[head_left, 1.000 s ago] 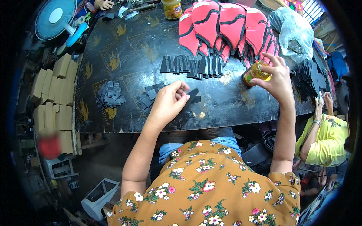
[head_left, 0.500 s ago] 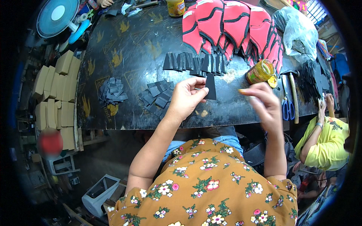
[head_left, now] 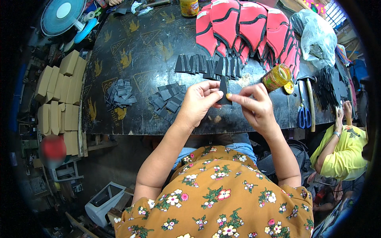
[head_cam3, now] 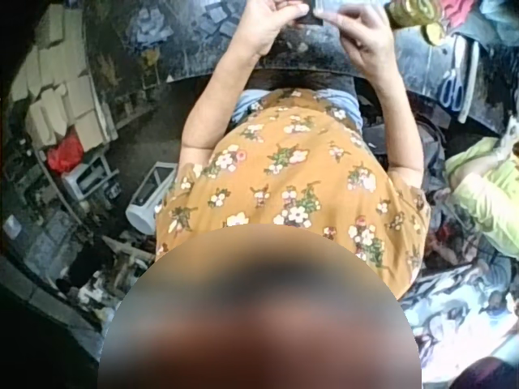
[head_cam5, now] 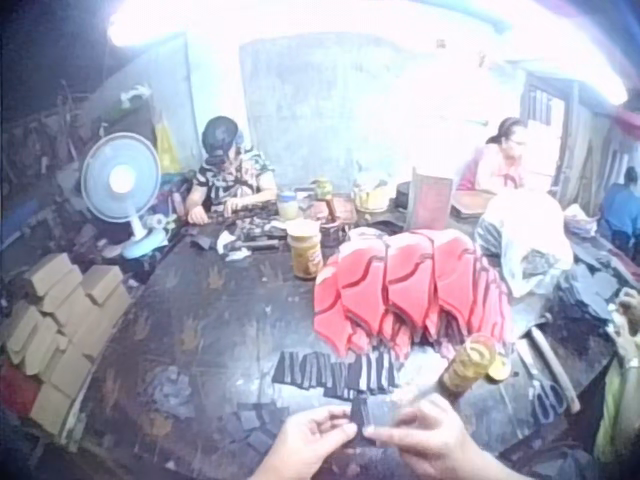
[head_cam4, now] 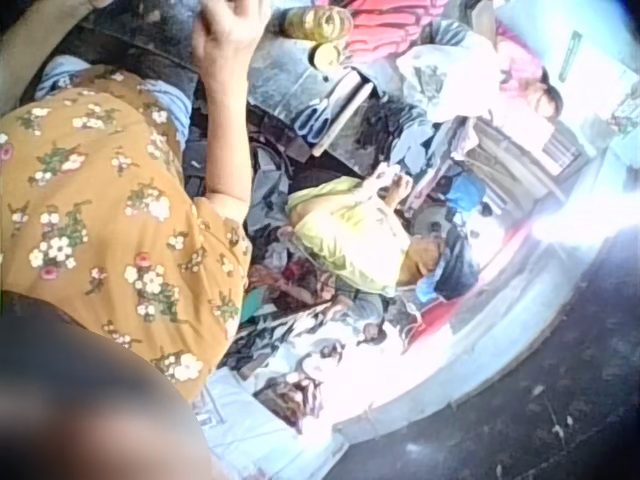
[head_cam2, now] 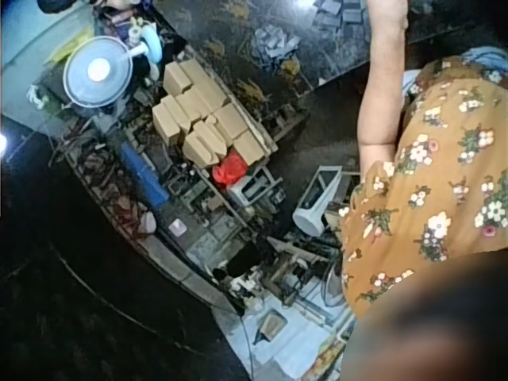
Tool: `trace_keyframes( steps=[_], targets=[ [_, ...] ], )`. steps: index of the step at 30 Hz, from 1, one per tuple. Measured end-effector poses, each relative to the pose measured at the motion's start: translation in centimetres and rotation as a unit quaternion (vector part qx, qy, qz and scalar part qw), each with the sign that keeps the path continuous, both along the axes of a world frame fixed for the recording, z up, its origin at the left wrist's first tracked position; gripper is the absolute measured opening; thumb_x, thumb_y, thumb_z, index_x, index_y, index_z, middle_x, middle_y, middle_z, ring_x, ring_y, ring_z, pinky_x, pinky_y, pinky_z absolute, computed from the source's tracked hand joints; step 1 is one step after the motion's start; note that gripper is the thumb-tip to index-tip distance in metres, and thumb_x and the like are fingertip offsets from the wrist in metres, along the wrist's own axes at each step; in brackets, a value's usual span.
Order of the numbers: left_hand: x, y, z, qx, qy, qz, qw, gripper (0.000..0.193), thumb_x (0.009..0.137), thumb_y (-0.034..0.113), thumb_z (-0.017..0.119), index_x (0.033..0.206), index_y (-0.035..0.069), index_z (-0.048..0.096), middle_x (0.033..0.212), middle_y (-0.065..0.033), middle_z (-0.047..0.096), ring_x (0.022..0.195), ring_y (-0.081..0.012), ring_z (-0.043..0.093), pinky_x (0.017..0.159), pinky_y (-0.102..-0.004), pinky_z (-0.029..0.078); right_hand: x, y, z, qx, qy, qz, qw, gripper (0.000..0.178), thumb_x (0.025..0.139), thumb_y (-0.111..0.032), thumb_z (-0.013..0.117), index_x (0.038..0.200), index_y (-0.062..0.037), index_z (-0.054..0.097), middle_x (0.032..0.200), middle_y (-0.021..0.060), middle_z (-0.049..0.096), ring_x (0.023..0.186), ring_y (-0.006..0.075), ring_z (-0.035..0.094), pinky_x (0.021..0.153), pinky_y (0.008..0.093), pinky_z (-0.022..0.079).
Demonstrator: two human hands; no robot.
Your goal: The person repeatedly picks small black rubber pieces from a pile, applies adhesive from a yellow jar to one edge, and presses the piece onto a pink rubber component. They continue this cycle, stacking the finished pink-and-black assemblies on the table.
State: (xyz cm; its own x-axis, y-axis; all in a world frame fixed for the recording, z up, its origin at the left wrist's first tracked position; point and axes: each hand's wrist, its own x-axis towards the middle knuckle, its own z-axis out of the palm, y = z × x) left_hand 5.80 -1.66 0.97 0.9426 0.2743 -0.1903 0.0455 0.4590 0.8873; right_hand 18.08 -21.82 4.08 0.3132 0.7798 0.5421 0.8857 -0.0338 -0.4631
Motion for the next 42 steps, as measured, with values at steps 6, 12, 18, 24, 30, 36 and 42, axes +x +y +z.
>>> trace_keyframes(
  steps=[6, 12, 18, 24, 30, 36, 42],
  targets=[
    [0.3, 0.9, -0.2, -0.051, -0.004, 0.048, 0.998, 0.029, 0.100, 0.007, 0.077, 0.128, 0.000, 0.070, 0.106, -0.0042, 0.077, 0.086, -0.0107, 0.073, 0.074, -0.0270, 0.063, -1.1, -1.7, -0.4, -0.019, -0.028, 0.016, 0.999, 0.053, 0.069, 0.003, 0.078, 0.118, -0.0176, 0.083, 0.104, 0.0049, 0.066, 0.097, 0.0282, 0.063, 0.089, 0.0430, 0.053],
    [5.6, 5.7, -1.2, 0.391, 0.023, 0.156, 0.907, 0.025, 0.094, 0.010, 0.079, 0.114, -0.005, 0.078, 0.093, -0.0093, 0.079, 0.084, -0.0150, 0.074, 0.079, -0.0327, 0.061, -1.2, -2.4, -3.9, 0.000, 0.130, -0.094, 0.987, 0.041, 0.085, 0.010, 0.070, 0.121, -0.0077, 0.079, 0.109, 0.0122, 0.067, 0.101, 0.0308, 0.065, 0.090, 0.0403, 0.054],
    [9.2, 4.7, -2.7, 0.507, 0.057, 0.099, 0.854, 0.031, 0.088, 0.013, 0.084, 0.115, -0.001, 0.078, 0.098, -0.0135, 0.078, 0.085, -0.0218, 0.075, 0.081, -0.0370, 0.061, -1.7, -3.0, -6.2, -0.012, 0.177, -0.105, 0.979, 0.044, 0.089, 0.007, 0.072, 0.131, -0.0056, 0.074, 0.111, 0.0141, 0.068, 0.105, 0.0316, 0.067, 0.094, 0.0405, 0.055],
    [6.7, 3.7, -1.8, 0.602, 0.001, 0.167, 0.781, 0.021, 0.087, 0.008, 0.081, 0.104, 0.003, 0.071, 0.094, -0.0152, 0.068, 0.094, -0.0368, 0.070, 0.085, -0.0489, 0.057, -1.8, -3.0, -6.3, -0.027, 0.195, -0.107, 0.975, 0.044, 0.090, 0.004, 0.074, 0.132, -0.0053, 0.074, 0.113, 0.0140, 0.067, 0.105, 0.0304, 0.067, 0.094, 0.0400, 0.055],
    [-1.8, 3.7, 1.1, 0.624, -0.007, -0.047, 0.780, 0.029, 0.083, 0.010, 0.086, 0.107, 0.004, 0.071, 0.098, -0.0132, 0.070, 0.101, -0.0362, 0.068, 0.092, -0.0489, 0.054, 0.3, -4.4, -2.0, 0.034, 0.106, -0.150, 0.982, 0.040, 0.087, -0.006, 0.086, 0.126, -0.0070, 0.076, 0.111, 0.0106, 0.071, 0.105, 0.0274, 0.068, 0.091, 0.0385, 0.057],
    [-2.6, 2.5, 1.3, 0.635, 0.059, -0.092, 0.765, 0.025, 0.084, 0.011, 0.087, 0.104, 0.002, 0.075, 0.091, -0.0117, 0.066, 0.095, -0.0323, 0.066, 0.088, -0.0454, 0.054, 8.1, -7.1, 4.9, -0.137, -0.176, -0.303, 0.926, 0.054, 0.073, -0.048, 0.095, 0.110, -0.0110, 0.085, 0.142, 0.0129, 0.065, 0.132, 0.0356, 0.059, 0.109, 0.0507, 0.045],
    [-2.8, 1.6, 0.3, 0.442, 0.044, -0.023, 0.896, 0.014, 0.096, 0.009, 0.080, 0.104, 0.000, 0.074, 0.091, -0.0040, 0.071, 0.074, -0.0143, 0.067, 0.070, -0.0306, 0.054, 9.8, -5.8, 5.5, -0.274, -0.135, -0.275, 0.912, 0.051, 0.069, -0.050, 0.097, 0.104, -0.0140, 0.088, 0.148, 0.0090, 0.065, 0.137, 0.0329, 0.057, 0.108, 0.0512, 0.047]
  ],
)
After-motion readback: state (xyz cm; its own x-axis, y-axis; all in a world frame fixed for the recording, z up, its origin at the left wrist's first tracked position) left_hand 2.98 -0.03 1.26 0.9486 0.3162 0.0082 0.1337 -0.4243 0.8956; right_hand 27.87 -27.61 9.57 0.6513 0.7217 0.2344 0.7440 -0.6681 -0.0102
